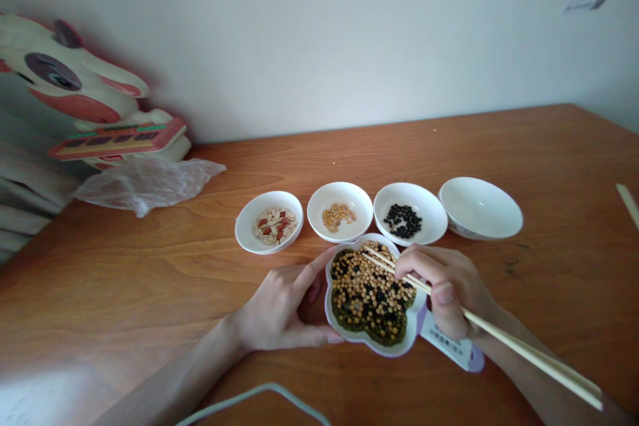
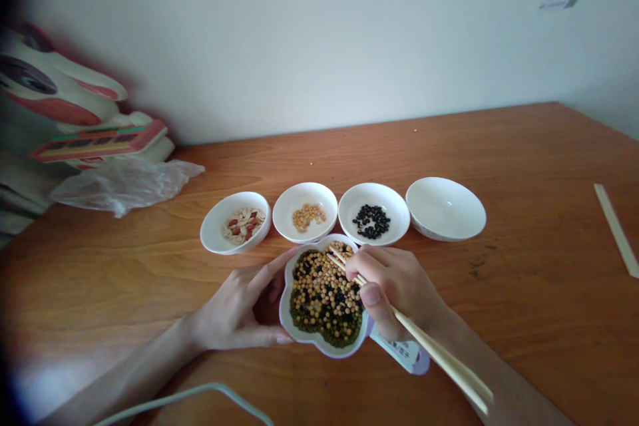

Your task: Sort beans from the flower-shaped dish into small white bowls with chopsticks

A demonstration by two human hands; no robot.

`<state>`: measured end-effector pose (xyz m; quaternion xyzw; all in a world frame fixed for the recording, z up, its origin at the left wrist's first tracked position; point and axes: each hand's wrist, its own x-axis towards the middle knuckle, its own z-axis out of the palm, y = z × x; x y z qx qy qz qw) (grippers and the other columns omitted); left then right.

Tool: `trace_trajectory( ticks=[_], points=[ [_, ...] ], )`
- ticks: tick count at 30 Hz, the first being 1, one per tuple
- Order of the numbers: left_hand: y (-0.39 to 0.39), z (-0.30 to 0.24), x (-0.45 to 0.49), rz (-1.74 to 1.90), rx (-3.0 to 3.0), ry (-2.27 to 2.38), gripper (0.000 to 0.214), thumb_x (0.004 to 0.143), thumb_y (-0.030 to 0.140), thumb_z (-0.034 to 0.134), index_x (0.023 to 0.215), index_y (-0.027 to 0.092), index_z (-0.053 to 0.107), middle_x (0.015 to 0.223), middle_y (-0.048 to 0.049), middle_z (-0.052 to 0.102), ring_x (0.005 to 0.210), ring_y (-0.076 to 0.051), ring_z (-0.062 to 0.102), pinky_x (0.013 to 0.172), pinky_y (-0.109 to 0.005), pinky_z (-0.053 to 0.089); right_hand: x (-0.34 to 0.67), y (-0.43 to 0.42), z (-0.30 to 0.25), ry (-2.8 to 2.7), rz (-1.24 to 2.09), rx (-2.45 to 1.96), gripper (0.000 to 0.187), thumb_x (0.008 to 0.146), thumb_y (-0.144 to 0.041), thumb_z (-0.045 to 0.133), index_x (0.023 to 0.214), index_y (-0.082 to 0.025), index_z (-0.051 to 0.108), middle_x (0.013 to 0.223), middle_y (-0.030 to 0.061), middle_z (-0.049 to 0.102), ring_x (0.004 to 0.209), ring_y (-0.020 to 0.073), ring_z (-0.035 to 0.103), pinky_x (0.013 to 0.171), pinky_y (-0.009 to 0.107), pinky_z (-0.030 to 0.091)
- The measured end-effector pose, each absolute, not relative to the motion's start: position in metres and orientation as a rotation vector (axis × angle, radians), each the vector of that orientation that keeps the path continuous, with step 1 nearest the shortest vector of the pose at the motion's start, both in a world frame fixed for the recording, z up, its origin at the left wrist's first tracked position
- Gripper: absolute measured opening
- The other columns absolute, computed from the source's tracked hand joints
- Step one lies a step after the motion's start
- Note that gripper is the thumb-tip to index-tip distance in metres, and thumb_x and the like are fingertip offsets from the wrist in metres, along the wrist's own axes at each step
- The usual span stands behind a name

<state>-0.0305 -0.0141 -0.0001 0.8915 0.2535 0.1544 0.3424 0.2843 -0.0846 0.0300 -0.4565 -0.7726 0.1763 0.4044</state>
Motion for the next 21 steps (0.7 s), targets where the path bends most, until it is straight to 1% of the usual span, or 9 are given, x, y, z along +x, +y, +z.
trace_trajectory(
  ticks=[4,8,12,17,21],
  points=[
    [-0.0141,-0.0017,-0.0305,0.422,2.330,0.660,0.117,0.089,0.071,0.078,0.176,0.023,0.015,0.092,0.0001,0.071,0.073,-0.019,0.070,0.063,-0.031,0.053,0.2827,-0.0863,0.0240,-1.773,0.571,-1.205,0.080,0.107,-0.078,0.013,0.083,-0.022,0.064,0.069,0.0024,0.061,0.059,0.0178,0.054,0.055,0.033,0.034],
    [-0.0141,-0.0022,-0.0304,0.439,2.334,0.648,0.118,0.088,0.072,0.079,0.175,0.022,0.017,0.091,-0.0001,0.071,0.071,-0.020,0.070,0.062,-0.031,0.054,0.2807,-0.0884,0.0203,-1.664,0.688,-1.227,0.084,0.103,-0.084,0.011,0.082,-0.022,0.064,0.070,0.0032,0.062,0.061,0.0188,0.055,0.056,0.033,0.036],
    [-0.0139,-0.0024,-0.0305,0.426,2.328,0.661,0.117,0.089,0.074,0.076,0.175,0.021,0.018,0.090,-0.0007,0.071,0.071,-0.020,0.070,0.062,-0.031,0.055,0.2789,-0.0886,0.0187,-1.633,0.691,-1.233,0.084,0.102,-0.086,0.012,0.082,-0.023,0.064,0.070,0.0032,0.061,0.061,0.0188,0.055,0.055,0.033,0.035],
    [-0.0139,-0.0039,-0.0311,0.442,2.342,0.646,0.118,0.089,0.071,0.079,0.176,0.023,0.015,0.089,0.0004,0.071,0.070,-0.019,0.069,0.063,-0.030,0.055,0.2769,-0.0868,0.0218,-1.561,0.707,-1.239,0.090,0.099,-0.088,0.007,0.081,-0.022,0.065,0.069,0.0026,0.063,0.059,0.0178,0.058,0.054,0.033,0.040],
    [-0.0139,-0.0041,-0.0312,0.444,2.339,0.638,0.118,0.089,0.070,0.080,0.176,0.023,0.015,0.091,-0.0001,0.072,0.072,-0.019,0.070,0.064,-0.029,0.054,0.2759,-0.0853,0.0233,-1.539,0.708,-1.244,0.090,0.099,-0.089,0.010,0.081,-0.022,0.067,0.067,0.0021,0.062,0.059,0.0176,0.059,0.055,0.032,0.042]
  ],
)
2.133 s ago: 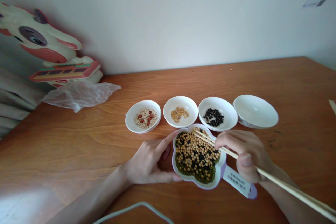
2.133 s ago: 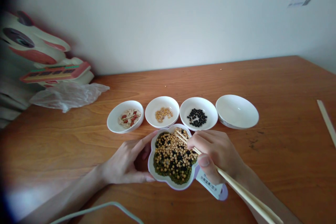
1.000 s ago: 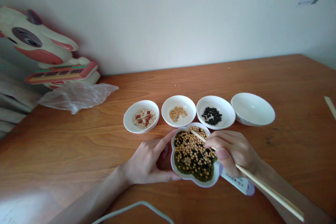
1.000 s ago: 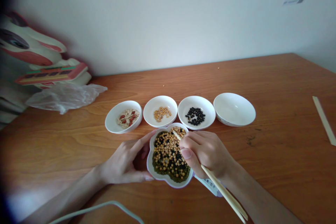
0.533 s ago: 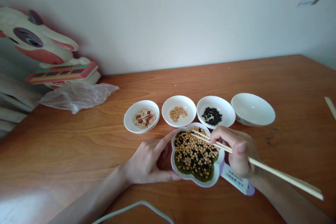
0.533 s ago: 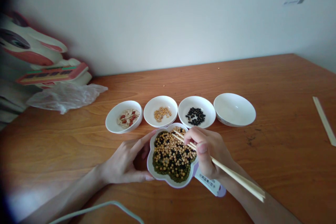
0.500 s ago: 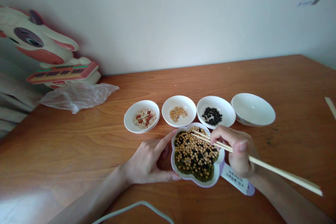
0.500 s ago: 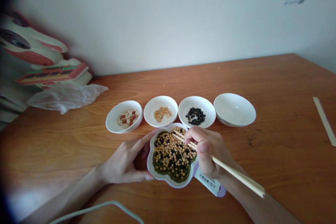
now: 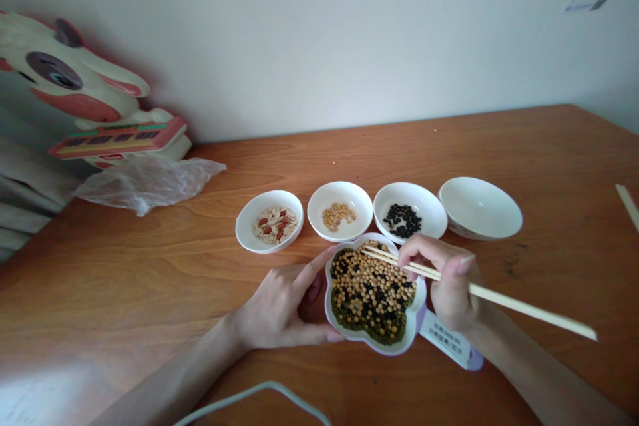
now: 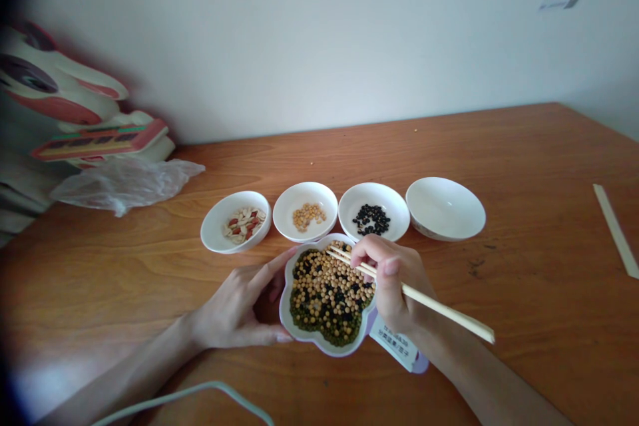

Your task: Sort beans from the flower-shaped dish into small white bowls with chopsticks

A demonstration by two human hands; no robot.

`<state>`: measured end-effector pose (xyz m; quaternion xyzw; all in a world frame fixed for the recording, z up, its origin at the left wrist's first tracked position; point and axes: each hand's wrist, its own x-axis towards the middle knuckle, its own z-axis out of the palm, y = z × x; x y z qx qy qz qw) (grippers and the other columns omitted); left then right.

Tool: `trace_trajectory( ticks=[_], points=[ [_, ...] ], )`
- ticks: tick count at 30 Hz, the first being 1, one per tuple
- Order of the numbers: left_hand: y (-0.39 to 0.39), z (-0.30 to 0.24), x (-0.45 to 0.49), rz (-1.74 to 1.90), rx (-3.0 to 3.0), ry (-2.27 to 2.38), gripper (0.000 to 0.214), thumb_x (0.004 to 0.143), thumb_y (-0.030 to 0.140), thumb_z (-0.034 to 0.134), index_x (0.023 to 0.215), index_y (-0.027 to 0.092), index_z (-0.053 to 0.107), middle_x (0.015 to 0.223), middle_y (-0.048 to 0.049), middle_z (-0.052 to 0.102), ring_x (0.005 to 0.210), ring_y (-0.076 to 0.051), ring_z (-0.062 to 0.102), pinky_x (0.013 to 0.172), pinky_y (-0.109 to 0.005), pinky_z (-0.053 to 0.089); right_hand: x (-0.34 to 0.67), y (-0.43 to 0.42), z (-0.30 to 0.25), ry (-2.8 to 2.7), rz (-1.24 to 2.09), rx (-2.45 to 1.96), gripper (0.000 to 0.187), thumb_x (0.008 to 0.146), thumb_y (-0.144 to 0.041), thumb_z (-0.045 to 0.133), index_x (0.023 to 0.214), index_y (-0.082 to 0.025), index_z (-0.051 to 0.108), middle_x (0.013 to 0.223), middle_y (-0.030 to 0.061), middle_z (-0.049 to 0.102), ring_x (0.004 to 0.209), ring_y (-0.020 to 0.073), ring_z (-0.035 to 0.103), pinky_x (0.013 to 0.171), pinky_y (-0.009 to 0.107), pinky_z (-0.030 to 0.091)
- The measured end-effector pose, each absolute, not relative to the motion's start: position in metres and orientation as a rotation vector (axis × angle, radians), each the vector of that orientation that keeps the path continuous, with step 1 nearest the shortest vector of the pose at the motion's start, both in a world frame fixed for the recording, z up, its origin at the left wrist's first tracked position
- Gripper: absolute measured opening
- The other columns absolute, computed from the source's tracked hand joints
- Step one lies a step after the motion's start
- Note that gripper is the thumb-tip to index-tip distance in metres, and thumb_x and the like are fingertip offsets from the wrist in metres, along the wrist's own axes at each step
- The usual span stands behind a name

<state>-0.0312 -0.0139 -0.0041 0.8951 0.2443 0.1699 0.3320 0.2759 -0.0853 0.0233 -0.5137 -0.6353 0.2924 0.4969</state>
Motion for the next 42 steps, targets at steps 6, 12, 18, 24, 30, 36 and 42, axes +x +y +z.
trace_trajectory(
  ticks=[6,12,18,24,30,36,42],
  points=[
    [-0.015,-0.003,-0.031,0.421,2.371,0.678,0.118,0.089,0.073,0.077,0.176,0.022,0.015,0.087,0.0010,0.071,0.070,-0.019,0.069,0.063,-0.030,0.052,0.277,-0.084,0.021,-1.590,0.708,-1.237,0.088,0.101,-0.086,0.010,0.084,-0.022,0.068,0.067,0.0017,0.061,0.057,0.0172,0.057,0.054,0.032,0.040],
    [-0.015,-0.001,-0.031,0.428,2.371,0.662,0.115,0.091,0.074,0.074,0.176,0.024,0.016,0.089,-0.0002,0.072,0.069,-0.019,0.070,0.063,-0.030,0.052,0.277,-0.084,0.033,-1.675,0.581,-1.245,0.059,0.116,-0.053,0.030,0.084,-0.022,0.069,0.069,0.0022,0.064,0.061,0.0166,0.061,0.055,0.031,0.042],
    [-0.014,-0.003,-0.030,0.436,2.376,0.655,0.116,0.090,0.073,0.076,0.175,0.023,0.016,0.087,0.0004,0.072,0.069,-0.019,0.069,0.062,-0.031,0.050,0.279,-0.084,0.033,-1.752,0.472,-1.237,0.049,0.117,-0.035,0.034,0.087,-0.023,0.071,0.069,0.0011,0.066,0.059,0.0146,0.063,0.056,0.030,0.046],
    [-0.014,-0.002,-0.030,0.439,2.358,0.650,0.115,0.091,0.072,0.076,0.175,0.024,0.015,0.090,0.0006,0.071,0.070,-0.019,0.069,0.062,-0.031,0.050,0.281,-0.082,0.028,-1.892,0.322,-1.185,0.043,0.115,-0.025,0.035,0.090,-0.021,0.070,0.073,0.0014,0.070,0.063,0.0140,0.066,0.060,0.029,0.049],
    [-0.014,-0.003,-0.031,0.445,2.377,0.649,0.114,0.091,0.073,0.074,0.175,0.021,0.016,0.089,-0.0003,0.072,0.069,-0.020,0.069,0.062,-0.032,0.051,0.282,-0.084,0.028,-1.900,0.292,-1.154,0.044,0.115,-0.025,0.034,0.091,-0.022,0.071,0.072,0.0018,0.072,0.063,0.0156,0.068,0.059,0.030,0.051],
    [-0.014,-0.002,-0.031,0.462,2.354,0.628,0.117,0.090,0.070,0.078,0.176,0.022,0.015,0.091,0.0001,0.072,0.072,-0.020,0.070,0.064,-0.032,0.053,0.285,-0.083,0.021,-1.908,0.252,-0.985,0.042,0.114,-0.024,0.034,0.093,-0.022,0.070,0.073,0.0033,0.072,0.063,0.0169,0.067,0.059,0.033,0.051],
    [-0.014,-0.002,-0.030,0.440,2.343,0.649,0.117,0.089,0.070,0.080,0.176,0.023,0.016,0.094,-0.0013,0.073,0.075,-0.021,0.072,0.063,-0.032,0.053,0.286,-0.087,0.017,-1.873,0.182,-0.884,0.047,0.115,-0.031,0.032,0.094,-0.022,0.073,0.077,0.0056,0.075,0.065,0.0195,0.069,0.061,0.036,0.052]
  ],
)
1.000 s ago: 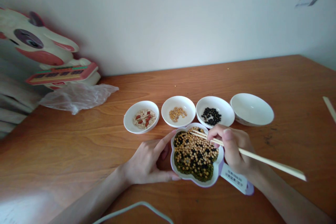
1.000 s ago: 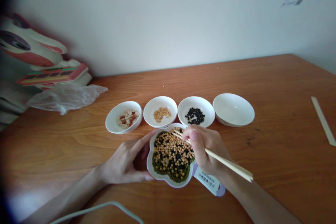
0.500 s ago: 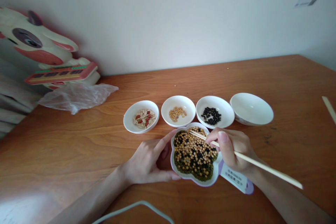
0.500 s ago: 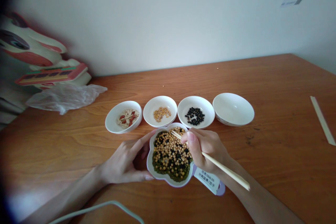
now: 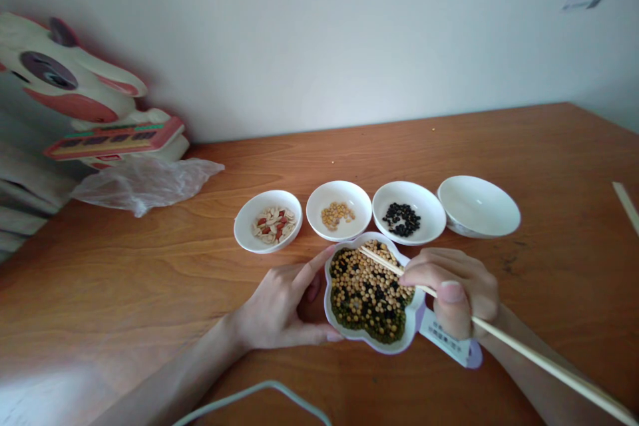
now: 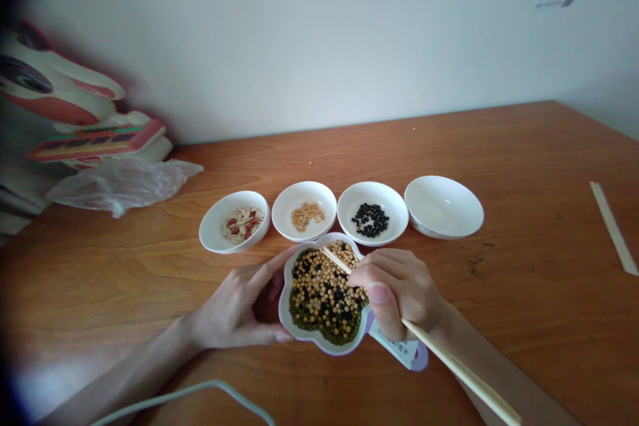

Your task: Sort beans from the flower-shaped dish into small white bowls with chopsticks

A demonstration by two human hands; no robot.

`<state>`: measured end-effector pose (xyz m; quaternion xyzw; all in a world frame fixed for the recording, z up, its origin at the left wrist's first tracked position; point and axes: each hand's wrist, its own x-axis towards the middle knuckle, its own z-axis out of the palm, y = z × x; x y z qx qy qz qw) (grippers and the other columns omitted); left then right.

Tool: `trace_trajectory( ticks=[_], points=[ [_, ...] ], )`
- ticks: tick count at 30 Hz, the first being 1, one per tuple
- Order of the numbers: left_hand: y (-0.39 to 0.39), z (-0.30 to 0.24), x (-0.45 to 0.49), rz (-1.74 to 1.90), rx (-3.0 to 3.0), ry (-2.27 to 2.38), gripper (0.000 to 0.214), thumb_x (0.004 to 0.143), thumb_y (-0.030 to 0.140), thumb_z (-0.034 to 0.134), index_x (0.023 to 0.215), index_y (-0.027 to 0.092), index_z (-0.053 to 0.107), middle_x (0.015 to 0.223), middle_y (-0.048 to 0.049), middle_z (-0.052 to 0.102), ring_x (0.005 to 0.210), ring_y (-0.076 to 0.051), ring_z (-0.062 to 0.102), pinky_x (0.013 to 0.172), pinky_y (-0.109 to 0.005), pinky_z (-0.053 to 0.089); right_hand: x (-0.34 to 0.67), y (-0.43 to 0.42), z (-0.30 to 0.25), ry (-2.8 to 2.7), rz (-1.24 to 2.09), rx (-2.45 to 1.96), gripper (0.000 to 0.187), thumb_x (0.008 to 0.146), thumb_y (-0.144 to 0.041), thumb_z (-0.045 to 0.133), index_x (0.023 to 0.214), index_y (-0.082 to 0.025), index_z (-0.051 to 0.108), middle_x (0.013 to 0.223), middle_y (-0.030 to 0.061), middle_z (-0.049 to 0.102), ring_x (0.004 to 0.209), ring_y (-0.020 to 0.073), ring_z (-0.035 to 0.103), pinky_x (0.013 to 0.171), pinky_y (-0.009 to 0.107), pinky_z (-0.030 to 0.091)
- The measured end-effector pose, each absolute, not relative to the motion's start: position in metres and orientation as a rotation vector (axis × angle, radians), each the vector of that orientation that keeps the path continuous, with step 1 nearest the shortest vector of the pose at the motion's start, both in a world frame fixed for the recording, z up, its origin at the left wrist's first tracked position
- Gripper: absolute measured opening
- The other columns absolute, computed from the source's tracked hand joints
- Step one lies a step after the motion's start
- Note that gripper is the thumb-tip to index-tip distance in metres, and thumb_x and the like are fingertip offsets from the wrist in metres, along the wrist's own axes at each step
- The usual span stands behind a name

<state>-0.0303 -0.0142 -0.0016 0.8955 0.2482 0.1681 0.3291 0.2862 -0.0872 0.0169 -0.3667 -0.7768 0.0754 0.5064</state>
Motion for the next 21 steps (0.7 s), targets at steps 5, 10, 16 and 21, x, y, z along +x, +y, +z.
trace_trajectory(
  ticks=[5,10,16,21],
  points=[
    [-0.0144,-0.0033,-0.0307,0.453,2.350,0.642,0.118,0.089,0.071,0.079,0.176,0.023,0.015,0.092,-0.0005,0.072,0.073,-0.021,0.071,0.062,-0.032,0.051,0.2875,-0.0889,0.0097,-1.745,0.011,-0.850,0.051,0.115,-0.039,0.032,0.099,-0.024,0.079,0.077,0.0071,0.076,0.068,0.0242,0.072,0.064,0.041,0.057],
    [-0.0145,-0.0036,-0.0312,0.452,2.362,0.649,0.117,0.089,0.072,0.078,0.176,0.022,0.016,0.092,-0.0009,0.072,0.072,-0.021,0.070,0.062,-0.032,0.050,0.2855,-0.0836,0.0070,-1.681,0.046,-0.845,0.049,0.116,-0.035,0.034,0.103,-0.023,0.080,0.083,0.0084,0.078,0.073,0.0235,0.075,0.063,0.039,0.056],
    [-0.0145,-0.0047,-0.0318,0.458,2.367,0.650,0.118,0.089,0.071,0.078,0.176,0.021,0.016,0.091,-0.0005,0.072,0.072,-0.020,0.070,0.061,-0.031,0.049,0.2875,-0.0809,0.0116,-1.786,0.177,-0.891,0.042,0.114,-0.028,0.035,0.106,-0.020,0.076,0.091,0.0074,0.079,0.080,0.0208,0.074,0.071,0.037,0.059],
    [-0.0140,-0.0021,-0.0310,0.456,2.368,0.643,0.116,0.090,0.071,0.077,0.176,0.023,0.016,0.092,-0.0004,0.072,0.073,-0.021,0.071,0.062,-0.032,0.050,0.2892,-0.0804,0.0163,-1.817,0.179,-0.921,0.037,0.112,-0.022,0.037,0.107,-0.022,0.074,0.091,0.0083,0.078,0.081,0.0228,0.075,0.071,0.040,0.059]
  ],
)
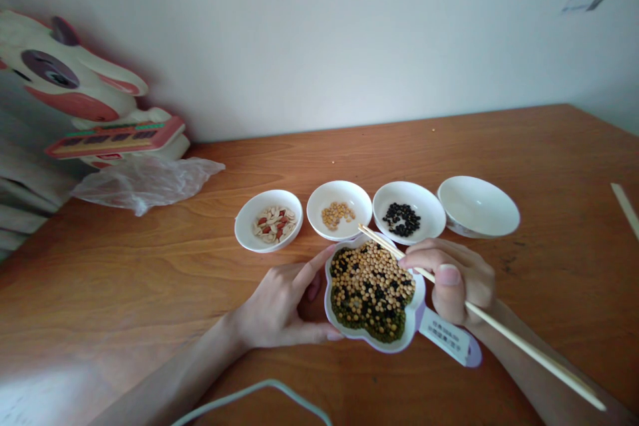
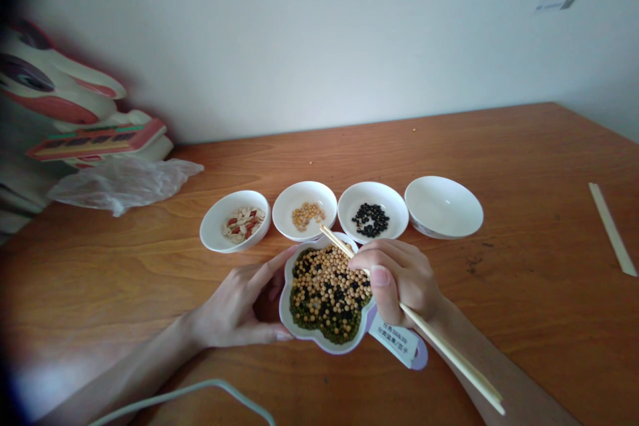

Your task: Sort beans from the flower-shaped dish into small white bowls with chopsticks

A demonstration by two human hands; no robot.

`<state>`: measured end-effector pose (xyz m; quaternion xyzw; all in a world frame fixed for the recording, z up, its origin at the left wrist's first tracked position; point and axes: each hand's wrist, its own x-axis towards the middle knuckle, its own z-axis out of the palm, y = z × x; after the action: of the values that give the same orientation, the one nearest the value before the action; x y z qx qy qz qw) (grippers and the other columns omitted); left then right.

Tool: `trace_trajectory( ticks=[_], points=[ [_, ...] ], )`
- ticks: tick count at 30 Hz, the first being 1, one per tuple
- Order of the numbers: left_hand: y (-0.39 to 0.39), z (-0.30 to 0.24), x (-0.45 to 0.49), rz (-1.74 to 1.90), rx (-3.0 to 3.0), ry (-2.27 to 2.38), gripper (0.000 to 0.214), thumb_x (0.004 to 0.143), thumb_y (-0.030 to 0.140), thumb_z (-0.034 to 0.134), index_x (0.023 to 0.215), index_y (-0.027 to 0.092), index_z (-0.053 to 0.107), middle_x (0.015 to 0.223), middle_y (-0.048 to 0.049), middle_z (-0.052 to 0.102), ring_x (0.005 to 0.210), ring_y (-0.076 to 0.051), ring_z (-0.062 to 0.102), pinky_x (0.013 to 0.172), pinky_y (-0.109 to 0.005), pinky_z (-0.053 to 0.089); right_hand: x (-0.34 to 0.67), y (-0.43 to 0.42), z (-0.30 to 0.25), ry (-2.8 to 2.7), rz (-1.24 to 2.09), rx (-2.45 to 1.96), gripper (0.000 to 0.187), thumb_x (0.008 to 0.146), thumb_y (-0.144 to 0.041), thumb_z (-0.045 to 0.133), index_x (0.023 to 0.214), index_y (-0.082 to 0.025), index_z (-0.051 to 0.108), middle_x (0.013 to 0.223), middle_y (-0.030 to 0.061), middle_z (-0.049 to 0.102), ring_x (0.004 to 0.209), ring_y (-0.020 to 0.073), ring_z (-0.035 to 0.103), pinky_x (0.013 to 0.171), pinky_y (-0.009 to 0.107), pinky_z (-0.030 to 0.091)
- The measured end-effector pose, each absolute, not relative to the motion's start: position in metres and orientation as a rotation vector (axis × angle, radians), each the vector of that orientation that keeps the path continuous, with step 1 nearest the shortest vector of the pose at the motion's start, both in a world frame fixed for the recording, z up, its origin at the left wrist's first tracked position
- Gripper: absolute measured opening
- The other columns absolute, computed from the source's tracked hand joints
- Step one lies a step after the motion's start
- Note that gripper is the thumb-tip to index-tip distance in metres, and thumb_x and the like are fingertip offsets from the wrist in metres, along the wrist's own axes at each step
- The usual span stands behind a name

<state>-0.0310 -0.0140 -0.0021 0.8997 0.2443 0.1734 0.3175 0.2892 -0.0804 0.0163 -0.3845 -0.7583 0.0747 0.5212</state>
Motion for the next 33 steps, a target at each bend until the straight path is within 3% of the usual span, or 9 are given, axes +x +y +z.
trace_trajectory(
  ticks=[5,12,20,23,33],
  points=[
    [-0.014,-0.002,-0.031,0.431,2.353,0.648,0.118,0.089,0.069,0.080,0.176,0.023,0.014,0.093,0.0006,0.073,0.074,-0.020,0.071,0.062,-0.031,0.051,0.290,-0.077,0.020,-1.890,0.143,-0.929,0.024,0.103,-0.011,0.048,0.100,-0.021,0.070,0.085,0.0057,0.077,0.076,0.0211,0.074,0.069,0.037,0.056],
    [-0.014,-0.003,-0.031,0.444,2.361,0.652,0.117,0.089,0.070,0.080,0.176,0.025,0.015,0.091,0.0016,0.072,0.072,-0.019,0.071,0.063,-0.031,0.051,0.290,-0.076,0.023,-1.927,0.136,-0.922,0.021,0.101,-0.010,0.051,0.092,-0.021,0.066,0.079,0.0042,0.074,0.068,0.0184,0.071,0.064,0.035,0.051],
    [-0.014,0.000,-0.030,0.422,2.362,0.666,0.118,0.088,0.071,0.079,0.176,0.026,0.014,0.092,0.0004,0.073,0.073,-0.021,0.071,0.062,-0.031,0.051,0.291,-0.080,0.016,-1.782,0.267,-0.871,0.039,0.113,-0.040,0.039,0.106,-0.023,0.074,0.078,0.0045,0.072,0.065,0.0204,0.068,0.060,0.037,0.047],
    [-0.014,0.000,-0.030,0.416,2.357,0.671,0.120,0.088,0.071,0.081,0.176,0.027,0.013,0.093,0.0008,0.072,0.074,-0.020,0.070,0.063,-0.030,0.051,0.289,-0.081,0.018,-1.826,0.340,-0.869,0.047,0.114,-0.045,0.036,0.100,-0.024,0.075,0.081,0.0059,0.075,0.070,0.0215,0.070,0.063,0.037,0.051],
    [-0.014,0.001,-0.031,0.373,2.349,0.694,0.120,0.087,0.071,0.081,0.176,0.025,0.014,0.094,-0.0002,0.071,0.077,-0.021,0.070,0.064,-0.029,0.054,0.282,-0.079,0.026,-1.920,0.477,-0.968,0.044,0.115,-0.031,0.036,0.096,-0.020,0.075,0.086,0.0054,0.075,0.079,0.0182,0.071,0.072,0.033,0.053]
  ],
)
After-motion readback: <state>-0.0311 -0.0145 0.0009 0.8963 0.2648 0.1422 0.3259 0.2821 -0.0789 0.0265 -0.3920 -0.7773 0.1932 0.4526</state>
